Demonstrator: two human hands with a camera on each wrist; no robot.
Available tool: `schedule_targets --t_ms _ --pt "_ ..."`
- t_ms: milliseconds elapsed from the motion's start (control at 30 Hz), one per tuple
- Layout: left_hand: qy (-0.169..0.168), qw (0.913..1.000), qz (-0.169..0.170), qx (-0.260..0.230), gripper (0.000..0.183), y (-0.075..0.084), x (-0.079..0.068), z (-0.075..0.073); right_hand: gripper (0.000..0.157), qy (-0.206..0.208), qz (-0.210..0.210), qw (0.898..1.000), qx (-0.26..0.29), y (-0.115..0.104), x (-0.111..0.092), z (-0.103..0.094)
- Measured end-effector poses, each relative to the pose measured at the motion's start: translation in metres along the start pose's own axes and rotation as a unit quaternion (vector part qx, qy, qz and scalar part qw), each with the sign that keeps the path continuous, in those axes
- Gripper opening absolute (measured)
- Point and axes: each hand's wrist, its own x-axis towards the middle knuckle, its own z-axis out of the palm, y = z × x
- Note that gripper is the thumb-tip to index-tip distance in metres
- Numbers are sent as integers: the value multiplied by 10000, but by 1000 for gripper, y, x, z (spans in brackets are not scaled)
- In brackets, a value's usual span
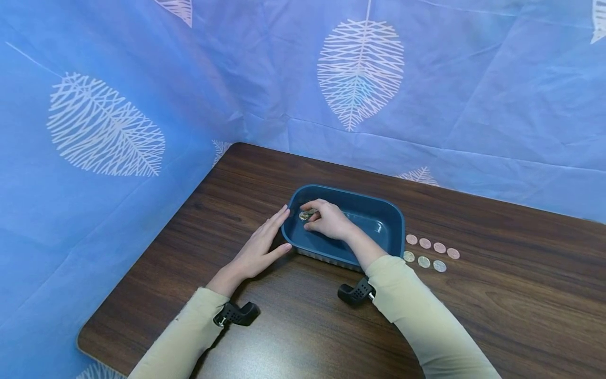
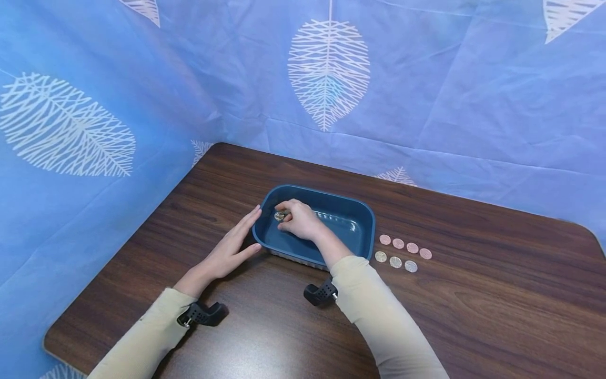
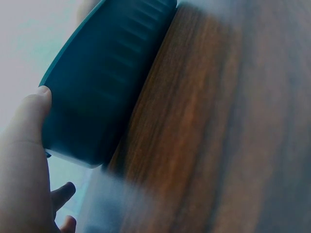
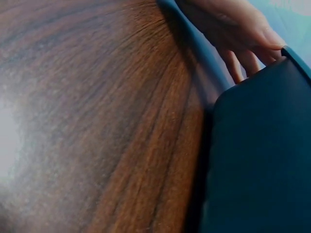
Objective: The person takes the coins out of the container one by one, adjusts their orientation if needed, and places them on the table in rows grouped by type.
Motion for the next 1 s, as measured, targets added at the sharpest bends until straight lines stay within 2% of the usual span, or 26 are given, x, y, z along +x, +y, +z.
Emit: schedule_targets --t_ms 267,467,733,1000 --pt "10 10000 24 -15 71 0 0 0 46 -186 19 9992 -355 -1 1 2" --pt "33 10000 36 -8 71 -1 0 0 44 -143 -71 9980 -606 -2 1 3" --pt "36 10000 17 42 71 -1 0 1 22 -69 -158 9952 -963 1 4 5" --pt "57 10000 40 49 71 0 0 1 9 -163 29 9947 -1016 1 5 5"
